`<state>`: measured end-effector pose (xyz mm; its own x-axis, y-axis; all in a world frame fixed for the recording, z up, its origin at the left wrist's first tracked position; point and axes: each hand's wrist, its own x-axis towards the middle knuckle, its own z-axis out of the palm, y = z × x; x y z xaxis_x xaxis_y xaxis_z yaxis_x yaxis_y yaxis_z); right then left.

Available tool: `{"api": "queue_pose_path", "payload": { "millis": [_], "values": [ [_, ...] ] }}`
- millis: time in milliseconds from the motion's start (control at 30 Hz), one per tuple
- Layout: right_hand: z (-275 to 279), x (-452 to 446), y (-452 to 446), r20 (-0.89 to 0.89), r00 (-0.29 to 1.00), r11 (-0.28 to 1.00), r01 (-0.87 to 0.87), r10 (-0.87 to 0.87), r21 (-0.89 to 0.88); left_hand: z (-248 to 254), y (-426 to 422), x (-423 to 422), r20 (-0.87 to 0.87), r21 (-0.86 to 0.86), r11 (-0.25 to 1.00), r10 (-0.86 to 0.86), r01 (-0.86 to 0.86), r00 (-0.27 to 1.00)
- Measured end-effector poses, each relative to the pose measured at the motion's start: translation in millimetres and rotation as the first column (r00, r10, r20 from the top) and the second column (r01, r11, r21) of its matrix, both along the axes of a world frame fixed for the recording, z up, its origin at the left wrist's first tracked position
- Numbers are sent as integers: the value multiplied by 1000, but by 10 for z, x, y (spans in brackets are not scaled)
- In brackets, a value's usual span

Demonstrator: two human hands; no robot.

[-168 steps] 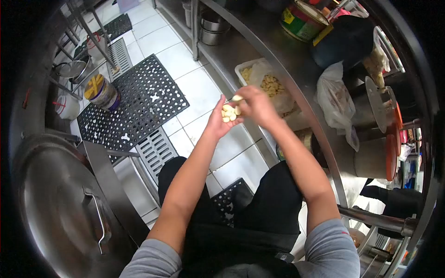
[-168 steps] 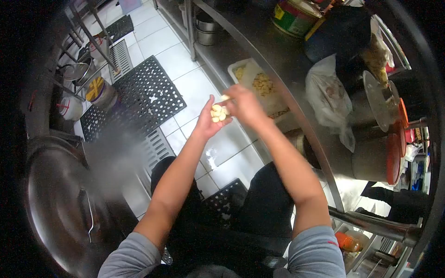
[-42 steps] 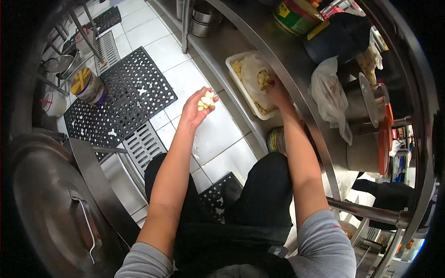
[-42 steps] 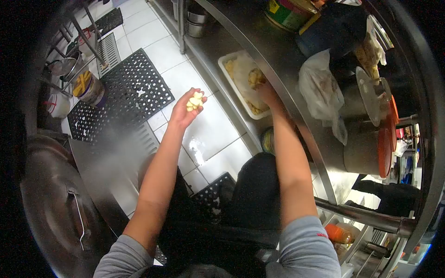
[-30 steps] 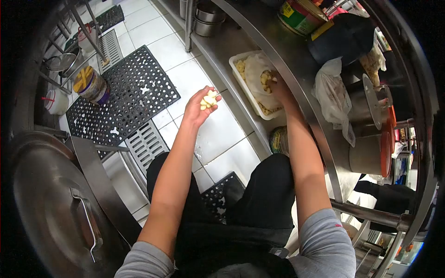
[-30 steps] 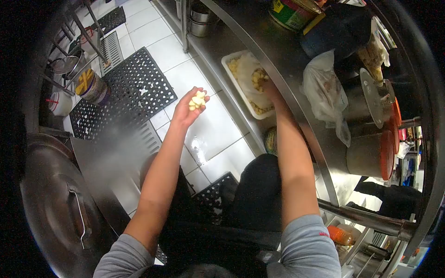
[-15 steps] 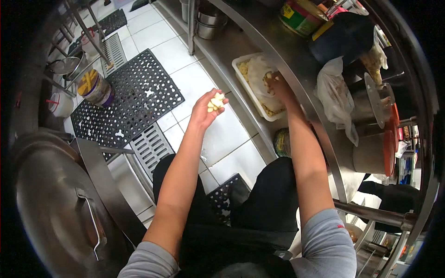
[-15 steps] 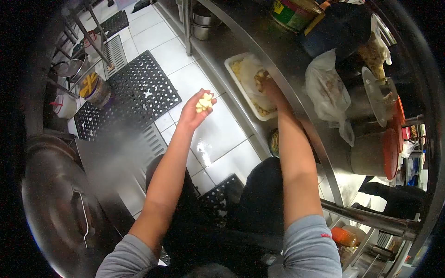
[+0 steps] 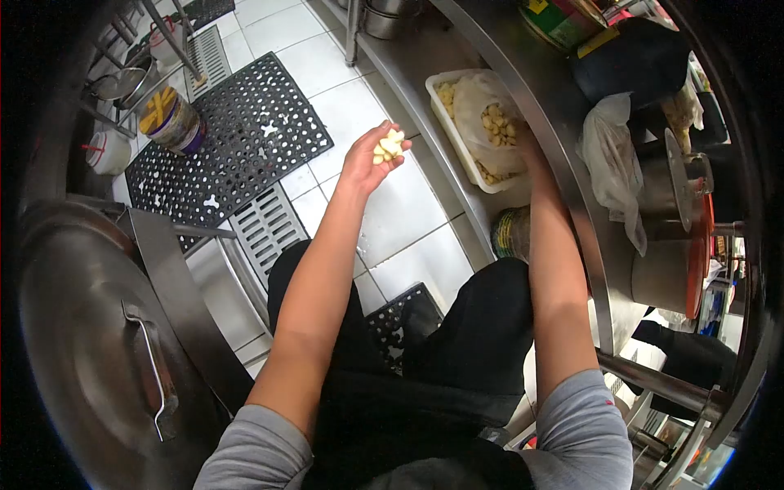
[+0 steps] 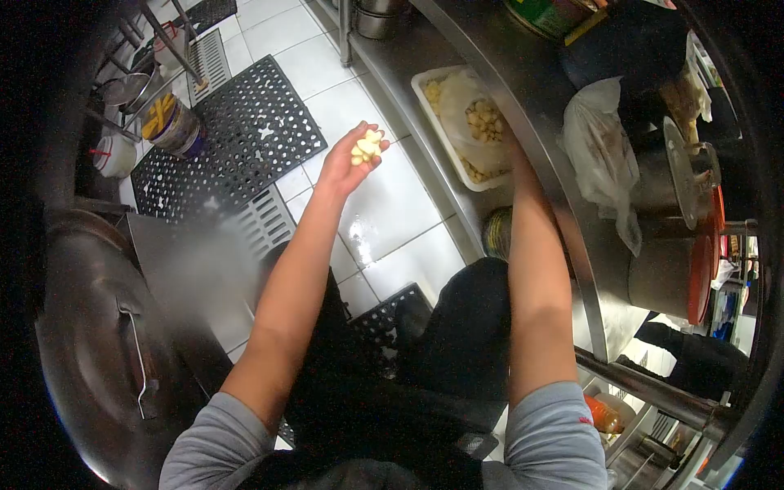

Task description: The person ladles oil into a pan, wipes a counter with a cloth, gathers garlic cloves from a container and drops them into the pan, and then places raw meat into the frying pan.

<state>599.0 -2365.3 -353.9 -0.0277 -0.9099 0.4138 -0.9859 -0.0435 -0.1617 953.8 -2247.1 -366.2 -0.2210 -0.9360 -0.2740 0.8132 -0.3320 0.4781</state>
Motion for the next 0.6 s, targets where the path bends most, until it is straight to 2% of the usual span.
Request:
{"api": "queue_pose_path", "payload": {
  "millis": [167,233,467,533,567,600],
  "values": [
    [-66,26,-29,18,999,991,-42,40,127,28,-6,-2,-17,-15,1000,9,-10,1000],
    [-286,-75,-81,46,998,991,-58,53,118,27,16,-11,-6,-4,1000,12,-12,1000],
    [-20,49,-12,196,975,985,-127,103,114,86,34,47,-15,-21,1000,20,-21,1000],
    [150,161,107,348,931,986,-149,114,77,126,37,54,0,-18,999,27,-27,1000],
    [278,266,205,549,830,970,-202,97,133,141,41,60,2,-9,999,35,-35,999],
    [400,399,303,768,640,938,-280,22,207,151,46,77,3,-1,999,42,-42,999]
  ]
}}
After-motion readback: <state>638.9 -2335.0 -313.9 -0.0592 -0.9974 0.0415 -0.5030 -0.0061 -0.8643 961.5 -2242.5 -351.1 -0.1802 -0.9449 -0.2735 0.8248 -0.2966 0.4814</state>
